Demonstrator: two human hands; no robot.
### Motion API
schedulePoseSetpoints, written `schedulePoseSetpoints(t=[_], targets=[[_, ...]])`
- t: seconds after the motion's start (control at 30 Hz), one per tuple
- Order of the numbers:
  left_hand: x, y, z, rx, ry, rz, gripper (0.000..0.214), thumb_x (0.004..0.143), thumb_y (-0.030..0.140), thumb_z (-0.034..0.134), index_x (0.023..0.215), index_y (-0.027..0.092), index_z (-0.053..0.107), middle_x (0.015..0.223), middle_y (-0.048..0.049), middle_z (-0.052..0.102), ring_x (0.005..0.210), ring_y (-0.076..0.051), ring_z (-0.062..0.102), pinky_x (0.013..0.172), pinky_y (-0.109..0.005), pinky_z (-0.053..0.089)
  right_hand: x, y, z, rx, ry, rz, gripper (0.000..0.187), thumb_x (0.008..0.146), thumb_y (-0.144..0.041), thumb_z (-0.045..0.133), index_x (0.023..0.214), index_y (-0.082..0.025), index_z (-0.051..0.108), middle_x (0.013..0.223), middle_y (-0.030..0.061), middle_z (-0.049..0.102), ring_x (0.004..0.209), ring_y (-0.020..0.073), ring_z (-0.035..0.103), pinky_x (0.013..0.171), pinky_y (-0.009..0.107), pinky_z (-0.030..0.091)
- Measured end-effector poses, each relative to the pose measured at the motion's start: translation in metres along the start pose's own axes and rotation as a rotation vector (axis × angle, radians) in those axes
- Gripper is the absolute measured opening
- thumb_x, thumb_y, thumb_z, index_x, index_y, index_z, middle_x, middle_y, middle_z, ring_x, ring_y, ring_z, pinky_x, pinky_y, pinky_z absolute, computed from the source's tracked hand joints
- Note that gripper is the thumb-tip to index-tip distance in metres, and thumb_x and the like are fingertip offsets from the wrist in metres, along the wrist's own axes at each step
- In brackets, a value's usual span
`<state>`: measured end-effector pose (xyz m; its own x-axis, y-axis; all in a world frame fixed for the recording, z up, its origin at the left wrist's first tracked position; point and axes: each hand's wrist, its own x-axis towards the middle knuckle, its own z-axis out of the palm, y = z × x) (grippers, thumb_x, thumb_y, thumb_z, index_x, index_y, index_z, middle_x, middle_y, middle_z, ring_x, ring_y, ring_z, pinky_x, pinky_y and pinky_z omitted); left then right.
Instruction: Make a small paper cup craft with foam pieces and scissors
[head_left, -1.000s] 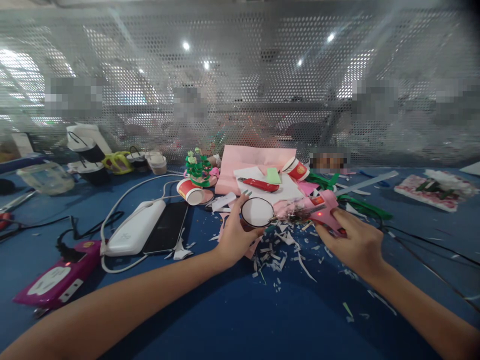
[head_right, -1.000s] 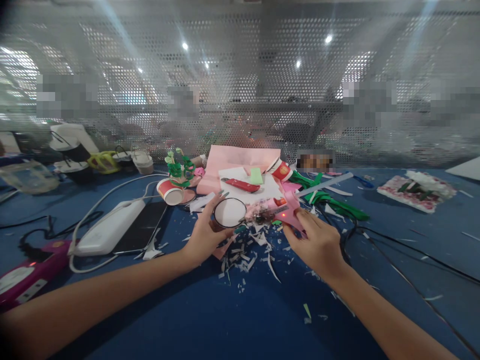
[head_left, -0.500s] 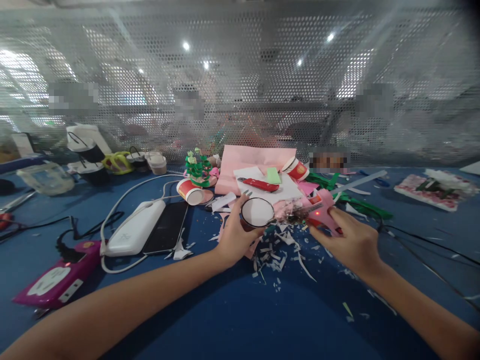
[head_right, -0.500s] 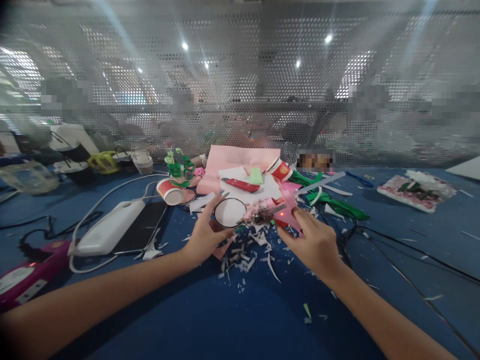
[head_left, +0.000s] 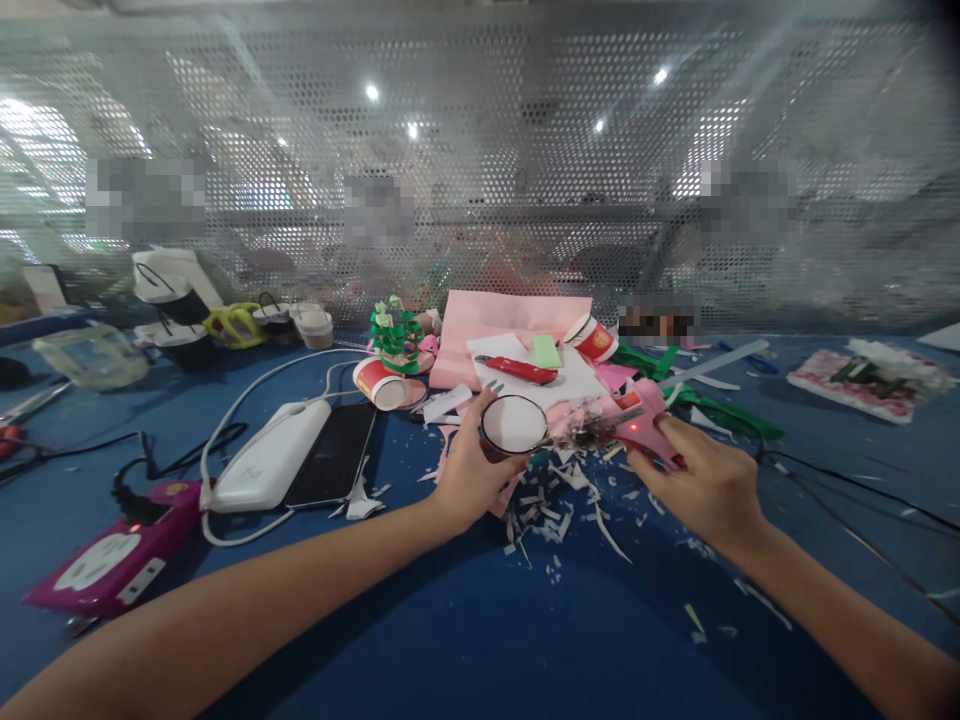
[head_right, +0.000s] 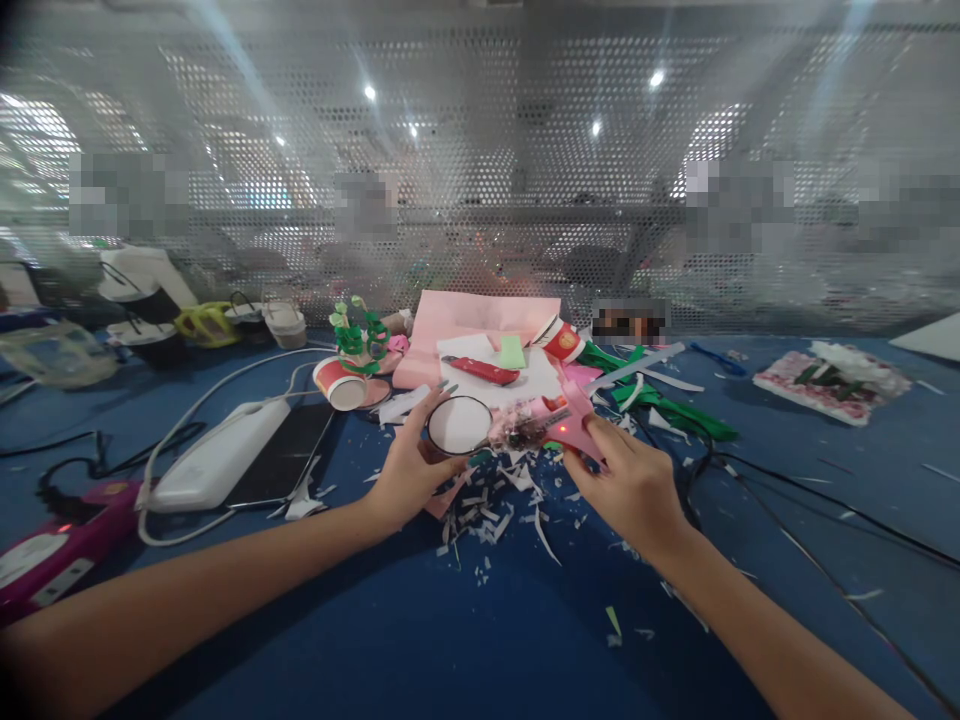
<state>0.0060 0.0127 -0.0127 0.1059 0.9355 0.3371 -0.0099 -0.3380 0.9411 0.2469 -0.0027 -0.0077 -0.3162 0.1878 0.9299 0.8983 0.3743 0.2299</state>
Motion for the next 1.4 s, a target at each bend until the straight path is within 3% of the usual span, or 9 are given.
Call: schedulePoseSetpoints(t=[0.87,1.13,1.4], targets=[[0.002,-0.006,-0.001,0.012,-0.019,0.026,0.085,0.059,0.011,0.073,0.135,0.022,0.037,0.144,-0.0124,0.036,0.128,-0.031,0.041,0.107,-0.051,0.036,0.002,-0.005,0.0,0.047,-0.008,0.01,0.008,0.077,-0.015,0.06,0.083,-0.015,0.064,0.074,0.0062,0.073,0.058,0.0168,0.067,0.053,0.023,0.051],[-0.001,0.001,0.001,-0.03,-0.034,-0.045,0.087,0.058,0.009,0.072,0.136,0.023,0.036,0.144,-0.0123,0.036,0.118,-0.031,0.051,0.095,-0.047,0.049,0.003,-0.009,0.0,0.028,-0.013,0.008,0.01,0.077,-0.015,0.057,0.084,-0.017,0.063,0.072,0.0043,0.072,0.056,0.0167,0.067,0.052,0.023,0.05],[-0.001,0.003,0.001,0.031,-0.033,-0.013,0.081,0.057,0.012,0.074,0.132,0.02,0.042,0.143,-0.0128,0.038,0.122,-0.034,0.047,0.098,-0.048,0.047,0.004,-0.011,0.0,0.061,-0.026,0.003,0.01,0.076,-0.012,0.058,0.083,-0.016,0.063,0.073,0.0051,0.072,0.056,0.016,0.067,0.053,0.022,0.05]])
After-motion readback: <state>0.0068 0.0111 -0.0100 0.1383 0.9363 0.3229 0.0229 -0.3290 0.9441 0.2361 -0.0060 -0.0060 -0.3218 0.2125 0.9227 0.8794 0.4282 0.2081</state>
